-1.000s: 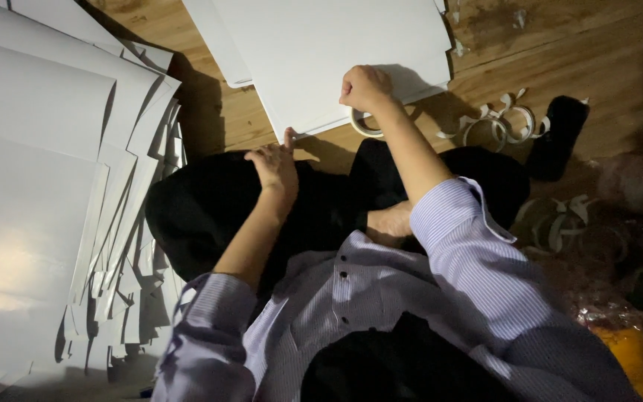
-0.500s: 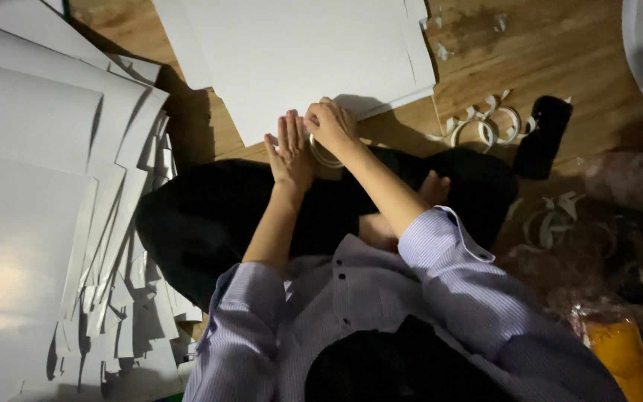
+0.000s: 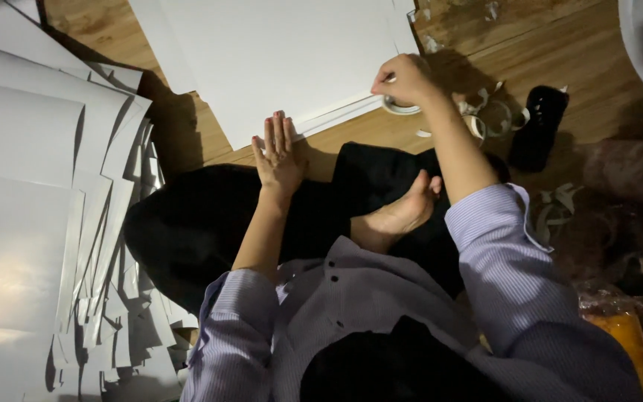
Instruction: The person applies strips of double-sided tape to the edges of white cardstock sheets and peels the adhesive backing off by hand.
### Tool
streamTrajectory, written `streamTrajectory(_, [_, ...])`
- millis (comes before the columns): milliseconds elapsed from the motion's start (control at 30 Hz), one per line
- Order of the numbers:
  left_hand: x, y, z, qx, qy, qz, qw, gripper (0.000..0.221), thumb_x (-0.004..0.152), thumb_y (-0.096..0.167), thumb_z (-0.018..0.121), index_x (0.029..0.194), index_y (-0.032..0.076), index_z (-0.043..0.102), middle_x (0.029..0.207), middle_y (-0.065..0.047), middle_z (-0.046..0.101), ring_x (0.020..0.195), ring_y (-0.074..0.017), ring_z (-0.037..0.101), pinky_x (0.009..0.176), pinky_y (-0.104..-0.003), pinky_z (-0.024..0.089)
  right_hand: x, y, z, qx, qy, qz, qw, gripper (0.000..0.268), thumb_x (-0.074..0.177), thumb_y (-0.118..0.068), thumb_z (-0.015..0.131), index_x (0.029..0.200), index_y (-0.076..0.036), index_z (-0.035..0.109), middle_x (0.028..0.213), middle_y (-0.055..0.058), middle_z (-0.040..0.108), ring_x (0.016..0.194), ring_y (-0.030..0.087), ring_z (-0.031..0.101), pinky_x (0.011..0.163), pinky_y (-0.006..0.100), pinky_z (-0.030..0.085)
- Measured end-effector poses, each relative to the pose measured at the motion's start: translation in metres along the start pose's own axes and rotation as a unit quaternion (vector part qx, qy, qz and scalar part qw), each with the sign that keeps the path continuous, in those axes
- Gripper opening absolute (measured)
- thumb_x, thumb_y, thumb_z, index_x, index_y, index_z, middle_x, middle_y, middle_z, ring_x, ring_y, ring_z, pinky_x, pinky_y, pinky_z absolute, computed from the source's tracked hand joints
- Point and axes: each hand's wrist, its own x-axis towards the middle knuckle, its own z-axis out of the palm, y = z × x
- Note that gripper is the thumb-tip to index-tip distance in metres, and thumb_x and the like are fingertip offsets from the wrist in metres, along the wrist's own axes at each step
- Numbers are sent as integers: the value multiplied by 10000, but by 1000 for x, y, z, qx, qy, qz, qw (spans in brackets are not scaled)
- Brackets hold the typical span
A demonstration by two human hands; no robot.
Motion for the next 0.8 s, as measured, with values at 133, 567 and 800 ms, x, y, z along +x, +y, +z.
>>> streamTrajectory(133, [-1,1,10,-29,-24,9,999,888,850,519,472,1429,86,-45,1490,-82,-61,1378,-242,-21,1095,-497,156,9,55,-6,19,43,-40,998,72,787,-124,716,753,-71,680,748,60,654,730,170,603,671,325,467])
streamTrajectory(567, [5,-3,-42,-66,-159,22,985,943,829,540,487,1411,99,-110,1476,-84,-137,1365,-249,-88,1094,-497,85,-5,35,-34,-1,59,139,988,60,767,-94,709,764,-62,658,864,108,666,912,242,615,934,421,423])
streamTrajectory(800, [3,-5,-38,-73,-138,25,987,972,803,537,528,1415,103,-90,1482,-83,-110,1367,-256,-70,1094,-500,93,4,51,-24,5,73,137,988,65,735,-98,735,738,-124,676,801,32,676,828,187,623,856,403,453])
